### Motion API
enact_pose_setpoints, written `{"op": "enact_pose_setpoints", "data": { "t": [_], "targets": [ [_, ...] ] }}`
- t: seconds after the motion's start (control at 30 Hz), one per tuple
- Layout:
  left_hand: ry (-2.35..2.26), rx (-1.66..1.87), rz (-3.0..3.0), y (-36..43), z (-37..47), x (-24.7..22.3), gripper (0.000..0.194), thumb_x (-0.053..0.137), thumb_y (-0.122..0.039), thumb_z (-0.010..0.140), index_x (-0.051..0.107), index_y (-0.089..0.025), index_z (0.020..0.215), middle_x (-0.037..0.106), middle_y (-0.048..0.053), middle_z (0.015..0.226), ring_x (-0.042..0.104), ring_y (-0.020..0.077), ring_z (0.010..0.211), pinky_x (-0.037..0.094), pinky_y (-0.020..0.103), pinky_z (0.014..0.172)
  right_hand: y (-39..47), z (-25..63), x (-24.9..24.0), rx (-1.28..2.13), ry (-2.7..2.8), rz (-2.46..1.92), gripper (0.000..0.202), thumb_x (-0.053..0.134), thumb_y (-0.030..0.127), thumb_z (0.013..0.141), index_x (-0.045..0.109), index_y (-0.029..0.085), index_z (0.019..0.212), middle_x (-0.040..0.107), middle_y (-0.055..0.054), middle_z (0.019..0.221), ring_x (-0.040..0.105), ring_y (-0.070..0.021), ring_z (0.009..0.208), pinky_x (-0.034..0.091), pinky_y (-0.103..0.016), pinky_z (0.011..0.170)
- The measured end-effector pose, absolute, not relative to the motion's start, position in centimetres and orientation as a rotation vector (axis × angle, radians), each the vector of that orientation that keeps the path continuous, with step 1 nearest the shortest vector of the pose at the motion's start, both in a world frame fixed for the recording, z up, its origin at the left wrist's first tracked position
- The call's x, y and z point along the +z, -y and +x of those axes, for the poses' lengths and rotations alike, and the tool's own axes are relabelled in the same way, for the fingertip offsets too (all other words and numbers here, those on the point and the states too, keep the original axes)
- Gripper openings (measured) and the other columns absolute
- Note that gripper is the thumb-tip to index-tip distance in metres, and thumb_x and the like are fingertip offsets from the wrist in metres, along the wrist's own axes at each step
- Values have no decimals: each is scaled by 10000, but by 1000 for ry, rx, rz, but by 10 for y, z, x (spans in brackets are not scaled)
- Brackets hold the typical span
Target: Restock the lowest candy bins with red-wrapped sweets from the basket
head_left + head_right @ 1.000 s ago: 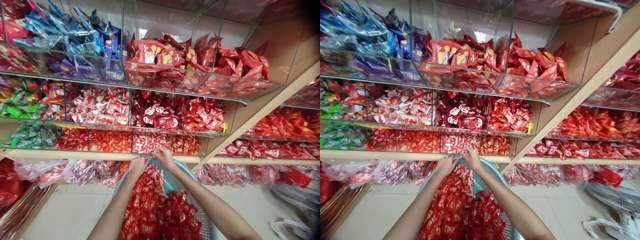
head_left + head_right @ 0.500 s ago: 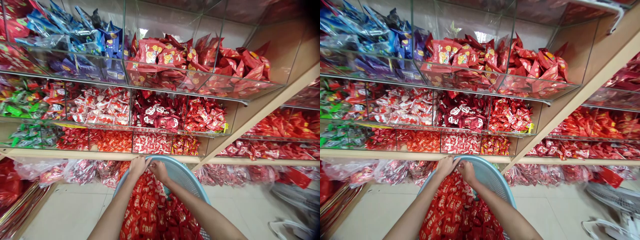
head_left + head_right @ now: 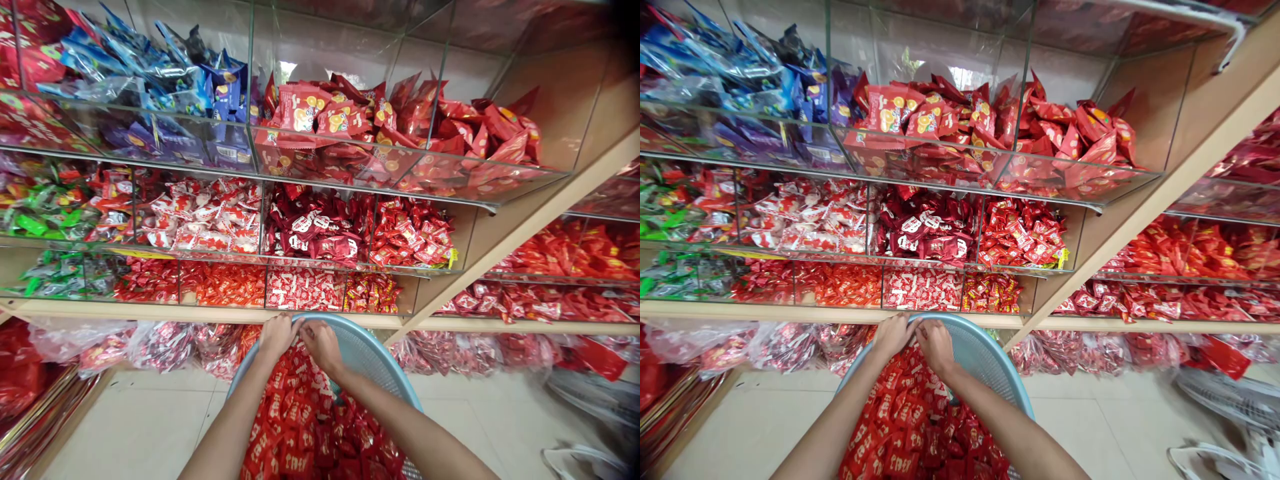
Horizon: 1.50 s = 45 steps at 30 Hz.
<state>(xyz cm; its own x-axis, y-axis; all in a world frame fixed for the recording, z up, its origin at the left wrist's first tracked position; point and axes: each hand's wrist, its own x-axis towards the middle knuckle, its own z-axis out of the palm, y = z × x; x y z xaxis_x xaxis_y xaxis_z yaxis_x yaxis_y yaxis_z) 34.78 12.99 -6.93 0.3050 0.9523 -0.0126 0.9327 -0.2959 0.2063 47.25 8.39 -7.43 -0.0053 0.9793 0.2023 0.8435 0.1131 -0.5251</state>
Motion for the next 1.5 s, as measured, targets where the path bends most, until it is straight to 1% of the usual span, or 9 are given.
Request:
{"op": "enact_pose_setpoints", "data": {
  "t": [0.1,0.27,0.47,0.6,0.83,0.97,1.17,1.37,1.5],
  "targets": [
    [-1748,154,2371,-130,348,-69,624,139,-568,846,588,-151,965,651,127,915,616,229,824,429,324,709,-94,485,-55,223,1944,-1754,222,372,269,865,556,195,765,597,-26,761,510,-151,775,361,-230,696],
    [-1742,152,2348,-129,348,-67,655,123,-583,839,594,-147,968,654,131,884,616,232,816,429,325,699,-136,499,-28,63,2028,-1953,261,449,345,824,539,172,997,555,-97,1010,479,-206,962,371,-305,802],
    [-1761,160,2342,-127,349,-64,652,134,-581,840,598,-139,961,653,133,889,614,230,824,429,319,707,-176,495,-18,338,2252,-2262,528,638,410,662,503,187,1121,504,-137,1164,468,-281,1071,422,-344,758],
    [-1761,162,2326,-128,349,-64,645,140,-576,842,599,-138,960,649,134,919,612,230,834,430,317,713,-182,497,-16,384,2373,-2219,468,646,307,679,509,194,1112,547,-124,1128,542,-235,997,427,-298,751],
    [-1750,178,2346,-128,349,-64,633,153,-564,848,601,-133,964,650,129,917,609,231,843,429,310,725,-178,498,-23,319,2392,-2170,465,612,410,715,504,198,1115,585,-127,1062,567,-240,971,430,-312,753],
    [-1757,168,2339,-127,349,-64,635,154,-564,848,603,-136,979,646,133,937,606,230,851,427,316,732,-179,498,-26,288,2406,-2124,451,621,370,722,503,195,1120,590,-128,1049,577,-233,953,426,-303,754],
    [-1754,160,2324,-128,348,-64,655,136,-573,845,603,-137,987,647,137,913,608,220,834,427,313,720,-181,507,-28,259,2447,-2022,270,436,297,857,532,204,1091,585,-118,1065,591,-195,916,421,-269,721],
    [-1758,157,2335,-128,348,-64,663,125,-581,841,602,-141,976,650,132,905,613,224,817,434,323,705,-184,505,-33,252,2467,-1969,306,547,310,796,540,187,1076,543,-132,1132,581,-206,935,416,-261,726],
    [-1758,147,2341,-128,348,-63,674,119,-589,836,605,-143,973,653,130,894,614,230,818,434,327,705,-186,510,-32,262,2484,-1898,241,483,276,838,546,212,1062,536,-99,1135,574,-177,941,406,-241,740]
  ]
}}
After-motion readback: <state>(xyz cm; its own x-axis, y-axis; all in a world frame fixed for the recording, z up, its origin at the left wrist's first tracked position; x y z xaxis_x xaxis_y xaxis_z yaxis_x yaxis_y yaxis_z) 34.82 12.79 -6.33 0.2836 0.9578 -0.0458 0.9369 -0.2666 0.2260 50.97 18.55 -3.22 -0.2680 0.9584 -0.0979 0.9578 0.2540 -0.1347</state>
